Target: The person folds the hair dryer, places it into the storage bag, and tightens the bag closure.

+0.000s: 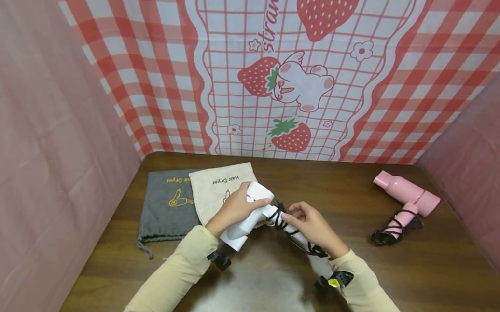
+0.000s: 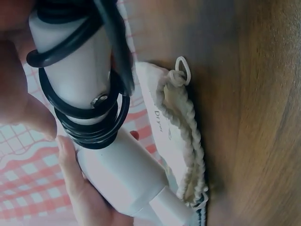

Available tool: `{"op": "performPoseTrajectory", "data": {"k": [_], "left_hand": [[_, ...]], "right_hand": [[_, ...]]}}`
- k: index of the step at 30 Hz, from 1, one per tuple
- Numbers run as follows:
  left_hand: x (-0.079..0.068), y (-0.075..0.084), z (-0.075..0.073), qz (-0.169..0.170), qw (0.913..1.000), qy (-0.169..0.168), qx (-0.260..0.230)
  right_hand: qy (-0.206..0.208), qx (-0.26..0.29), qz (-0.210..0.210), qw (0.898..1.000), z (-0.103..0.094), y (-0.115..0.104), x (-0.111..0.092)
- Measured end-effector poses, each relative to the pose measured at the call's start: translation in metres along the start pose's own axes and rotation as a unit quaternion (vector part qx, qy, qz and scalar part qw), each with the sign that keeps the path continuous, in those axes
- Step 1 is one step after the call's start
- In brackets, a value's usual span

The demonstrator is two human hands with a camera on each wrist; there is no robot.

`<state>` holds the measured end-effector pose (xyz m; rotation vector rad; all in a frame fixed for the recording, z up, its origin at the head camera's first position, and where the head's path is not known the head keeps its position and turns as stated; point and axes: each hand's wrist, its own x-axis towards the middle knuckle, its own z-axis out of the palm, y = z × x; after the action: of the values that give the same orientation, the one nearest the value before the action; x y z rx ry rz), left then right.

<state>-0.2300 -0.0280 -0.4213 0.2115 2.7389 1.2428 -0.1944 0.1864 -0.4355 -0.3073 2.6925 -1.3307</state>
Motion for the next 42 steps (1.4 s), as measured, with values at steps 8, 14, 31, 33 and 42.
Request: {"op": "performPoseTrajectory", "data": {"k": [8,14,31,33,42], "left_hand": [[-0.005,0.004,-0.003,0.038,0.9992,-0.001,0.007],[-0.009,0.005,-0.006,0.051,0.9986,0.002,0.012],[-0.013,0.007,-0.005,0.065,0.9955,0.068,0.008],[-0.014,0.007,-0.005,0.063,0.9948,0.079,0.009],[-0.016,0.008,-0.004,0.062,0.9912,0.117,0.003]], "right_hand": [[-0.149,0.086,0.072,0.982,0.003,-0.001,-0.001],[-0.193,0.165,0.091,0.963,0.007,0.004,-0.003],[-0.096,0.208,0.118,0.966,0.020,-0.005,-0.009],[-0.087,0.210,0.117,0.967,0.023,-0.007,-0.010],[-0.037,0.223,0.101,0.969,0.029,-0.011,-0.010]]}}
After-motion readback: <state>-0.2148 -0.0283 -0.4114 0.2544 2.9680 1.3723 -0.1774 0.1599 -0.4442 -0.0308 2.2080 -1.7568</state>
